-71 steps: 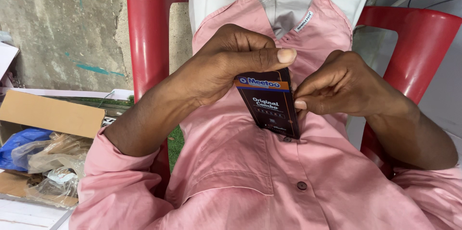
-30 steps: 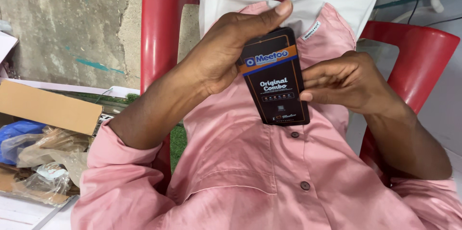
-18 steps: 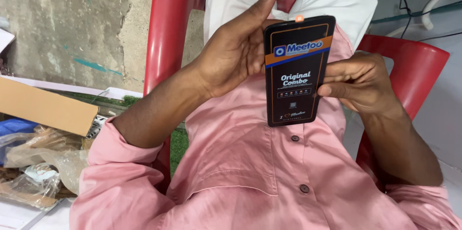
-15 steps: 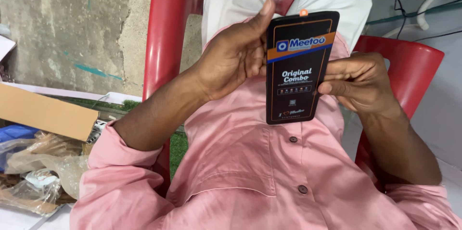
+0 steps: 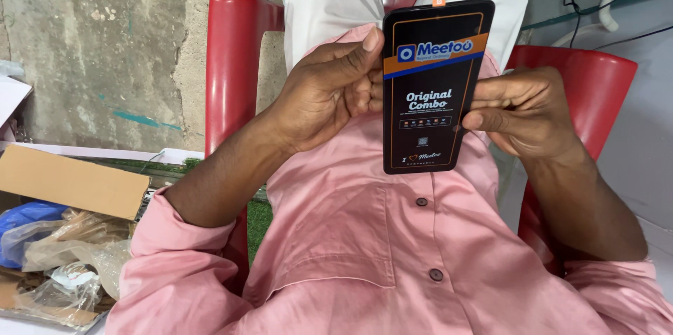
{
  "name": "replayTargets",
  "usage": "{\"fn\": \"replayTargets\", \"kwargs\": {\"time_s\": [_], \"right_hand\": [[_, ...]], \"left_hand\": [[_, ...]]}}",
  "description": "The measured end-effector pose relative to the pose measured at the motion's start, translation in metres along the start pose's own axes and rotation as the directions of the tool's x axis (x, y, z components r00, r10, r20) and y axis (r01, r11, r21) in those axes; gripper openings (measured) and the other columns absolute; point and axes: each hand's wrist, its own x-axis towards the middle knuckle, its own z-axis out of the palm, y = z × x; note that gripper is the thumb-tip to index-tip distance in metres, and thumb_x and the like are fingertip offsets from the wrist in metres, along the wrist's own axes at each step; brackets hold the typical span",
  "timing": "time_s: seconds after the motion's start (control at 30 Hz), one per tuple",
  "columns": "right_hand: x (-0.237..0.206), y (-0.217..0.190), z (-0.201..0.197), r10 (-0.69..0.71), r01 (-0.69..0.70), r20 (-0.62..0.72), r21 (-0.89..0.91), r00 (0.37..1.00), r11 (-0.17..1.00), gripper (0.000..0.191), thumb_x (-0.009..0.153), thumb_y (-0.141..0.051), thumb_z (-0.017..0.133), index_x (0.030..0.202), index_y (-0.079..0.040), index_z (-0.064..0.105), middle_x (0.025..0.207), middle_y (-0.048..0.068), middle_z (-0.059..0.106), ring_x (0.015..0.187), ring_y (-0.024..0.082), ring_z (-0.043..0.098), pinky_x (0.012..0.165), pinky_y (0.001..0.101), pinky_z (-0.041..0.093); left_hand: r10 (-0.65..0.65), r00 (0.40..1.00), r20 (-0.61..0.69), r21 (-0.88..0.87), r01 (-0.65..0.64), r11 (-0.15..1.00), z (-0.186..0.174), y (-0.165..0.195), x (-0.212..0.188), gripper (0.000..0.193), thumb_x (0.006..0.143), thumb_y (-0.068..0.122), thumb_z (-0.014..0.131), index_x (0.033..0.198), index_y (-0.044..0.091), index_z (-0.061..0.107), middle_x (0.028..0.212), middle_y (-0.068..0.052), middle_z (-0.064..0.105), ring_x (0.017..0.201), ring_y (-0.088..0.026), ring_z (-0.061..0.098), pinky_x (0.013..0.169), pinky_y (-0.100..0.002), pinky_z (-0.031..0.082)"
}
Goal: The person opens a Meetoo Original Combo package, removes a new battery, and replaces the old battery in a disassembled smartphone. The person then places the phone and packaging on the workbench.
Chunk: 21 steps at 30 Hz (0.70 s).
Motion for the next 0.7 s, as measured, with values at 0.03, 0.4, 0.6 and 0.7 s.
{"fn": "replayTargets", "kwargs": {"time_s": [0.03, 0.4, 0.6, 0.7], "right_hand": [[-0.002, 0.001, 0.001, -0.002, 0.002, 0.006, -0.001, 1.0, 1.0, 0.033, 0.097, 0.01, 0.069, 0.129, 0.02, 0.063, 0.117, 0.031, 0.071, 0.103, 0.029, 0.075, 0.093, 0.037, 0.063], [0.006, -0.011, 0.013, -0.002, 0.002, 0.029, -0.006, 1.0, 1.0, 0.033, 0.097, 0.011, 0.07, 0.127, 0.019, 0.062, 0.117, 0.031, 0.071, 0.103, 0.029, 0.076, 0.092, 0.0387, 0.064], [-0.026, 0.017, 0.05, 0.075, -0.068, 0.062, -0.111, 0.995, 0.992, 0.032, 0.093, 0.01, 0.073, 0.123, 0.018, 0.067, 0.11, 0.027, 0.075, 0.096, 0.023, 0.077, 0.091, 0.0338, 0.064], [-0.029, 0.024, 0.054, 0.164, -0.145, 0.077, -0.2, 0.983, 0.969, 0.03, 0.089, 0.01, 0.075, 0.118, 0.017, 0.069, 0.107, 0.024, 0.077, 0.095, 0.021, 0.077, 0.086, 0.0312, 0.063]], "left_hand": [[-0.001, 1.0, -0.008, 0.003, 0.001, 1.0, 0.003, 0.002, -0.001, 0.053, 0.114, 0.036, 0.048, 0.135, -0.011, 0.061, 0.109, -0.014, 0.071, 0.09, -0.011, 0.065, 0.081, -0.023, 0.051], [0.004, 1.0, 0.027, 0.029, -0.005, 1.0, 0.001, 0.012, -0.014, 0.052, 0.117, 0.039, 0.048, 0.126, -0.009, 0.063, 0.084, -0.002, 0.057, 0.077, -0.007, 0.051, 0.073, -0.022, 0.046], [0.011, 1.0, 0.02, 0.12, -0.013, 0.993, 0.001, 0.004, -0.064, 0.057, 0.11, 0.048, 0.043, 0.118, -0.003, 0.068, 0.085, -0.005, 0.066, 0.07, -0.009, 0.058, 0.066, -0.024, 0.049], [0.022, 1.0, 0.01, 0.189, -0.023, 0.982, 0.001, 0.005, -0.076, 0.061, 0.11, 0.051, 0.043, 0.115, -0.002, 0.073, 0.084, -0.005, 0.068, 0.067, -0.008, 0.056, 0.062, -0.023, 0.047]]}}
